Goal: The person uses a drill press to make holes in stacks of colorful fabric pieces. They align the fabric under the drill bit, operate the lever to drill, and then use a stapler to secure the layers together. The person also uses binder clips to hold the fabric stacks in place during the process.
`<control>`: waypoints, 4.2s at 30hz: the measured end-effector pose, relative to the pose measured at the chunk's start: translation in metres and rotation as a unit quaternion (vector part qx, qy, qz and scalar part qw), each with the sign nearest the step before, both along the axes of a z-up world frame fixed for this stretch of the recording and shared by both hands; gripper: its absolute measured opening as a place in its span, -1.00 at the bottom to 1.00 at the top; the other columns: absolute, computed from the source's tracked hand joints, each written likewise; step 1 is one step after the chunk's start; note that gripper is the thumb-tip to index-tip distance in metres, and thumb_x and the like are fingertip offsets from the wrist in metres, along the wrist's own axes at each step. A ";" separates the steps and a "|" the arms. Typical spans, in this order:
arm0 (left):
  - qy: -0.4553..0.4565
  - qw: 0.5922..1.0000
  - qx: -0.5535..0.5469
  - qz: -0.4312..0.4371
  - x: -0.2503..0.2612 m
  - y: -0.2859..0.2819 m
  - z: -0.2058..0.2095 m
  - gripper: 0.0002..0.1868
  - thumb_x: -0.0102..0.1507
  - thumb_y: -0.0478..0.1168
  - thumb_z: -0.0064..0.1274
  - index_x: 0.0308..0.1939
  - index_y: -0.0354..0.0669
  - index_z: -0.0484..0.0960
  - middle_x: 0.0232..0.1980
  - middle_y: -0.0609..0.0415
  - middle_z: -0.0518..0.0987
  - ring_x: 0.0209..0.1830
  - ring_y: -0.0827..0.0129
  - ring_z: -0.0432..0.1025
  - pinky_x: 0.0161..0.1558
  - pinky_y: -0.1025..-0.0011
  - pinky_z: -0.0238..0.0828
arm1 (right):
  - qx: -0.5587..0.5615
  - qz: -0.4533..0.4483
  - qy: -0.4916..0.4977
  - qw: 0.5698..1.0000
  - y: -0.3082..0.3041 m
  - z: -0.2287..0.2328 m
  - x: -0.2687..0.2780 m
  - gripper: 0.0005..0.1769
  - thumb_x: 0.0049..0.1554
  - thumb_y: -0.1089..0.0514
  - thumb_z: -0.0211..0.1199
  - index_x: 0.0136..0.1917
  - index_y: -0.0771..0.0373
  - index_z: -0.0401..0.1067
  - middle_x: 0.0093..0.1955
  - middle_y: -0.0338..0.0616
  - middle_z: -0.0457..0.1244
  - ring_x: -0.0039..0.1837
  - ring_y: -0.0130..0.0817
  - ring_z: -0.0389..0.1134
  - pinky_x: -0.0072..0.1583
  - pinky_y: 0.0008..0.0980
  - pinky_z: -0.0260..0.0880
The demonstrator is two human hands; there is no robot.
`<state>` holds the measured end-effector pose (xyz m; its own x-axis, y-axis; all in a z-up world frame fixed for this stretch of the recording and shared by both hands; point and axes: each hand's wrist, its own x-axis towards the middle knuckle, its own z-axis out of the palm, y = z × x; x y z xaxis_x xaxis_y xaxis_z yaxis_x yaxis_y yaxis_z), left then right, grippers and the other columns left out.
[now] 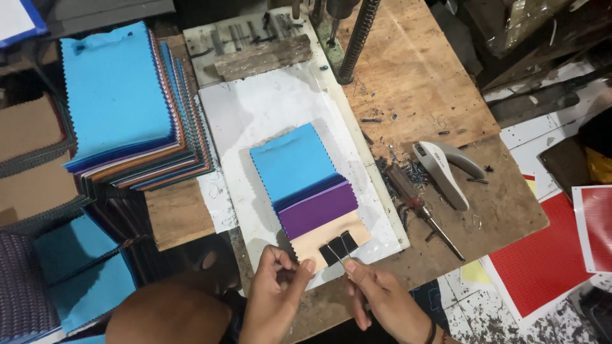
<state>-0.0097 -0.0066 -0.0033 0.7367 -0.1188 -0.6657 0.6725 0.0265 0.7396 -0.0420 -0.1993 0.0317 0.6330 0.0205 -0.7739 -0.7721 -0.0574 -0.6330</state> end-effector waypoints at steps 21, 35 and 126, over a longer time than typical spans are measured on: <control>-0.290 0.890 0.336 -0.104 0.041 0.007 0.042 -0.24 0.15 0.21 0.26 0.32 0.07 0.35 0.30 0.18 0.47 0.23 0.32 0.37 0.14 0.15 0.26 | -0.342 0.314 -0.009 0.886 -0.047 0.022 0.024 -0.32 0.18 -0.38 -0.35 0.16 -0.23 0.55 -0.36 -0.49 0.52 -0.24 -0.66 0.61 -0.06 -0.65 0.66; -0.363 0.898 0.212 -0.128 0.042 -0.011 0.045 -0.67 0.25 0.16 0.10 -0.11 0.20 0.86 -0.37 0.39 0.69 -0.38 0.50 0.48 -0.08 0.46 0.30 | -0.598 0.116 -0.445 0.657 -0.157 -0.013 0.073 -0.80 0.21 0.24 0.26 0.13 0.17 0.45 0.18 -0.03 0.37 0.07 0.01 0.35 -0.03 -0.08 0.39; -0.259 0.961 0.099 0.005 0.093 0.054 -0.017 -0.61 0.16 -0.10 0.26 0.10 0.18 0.76 0.02 0.23 0.74 -0.11 0.45 0.62 0.05 0.48 0.52 | -0.643 0.400 -0.452 0.472 0.062 0.011 0.103 -0.46 0.20 -0.10 0.12 0.46 -0.28 0.28 -0.35 -0.40 0.09 -0.56 -0.19 0.09 -0.53 -0.25 0.28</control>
<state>0.0836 0.0477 -0.0202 0.9759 -0.0196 -0.2175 0.2125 -0.1450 0.9663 0.0606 -0.1374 0.0432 0.9037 0.4145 0.1074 0.3743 -0.8865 0.2720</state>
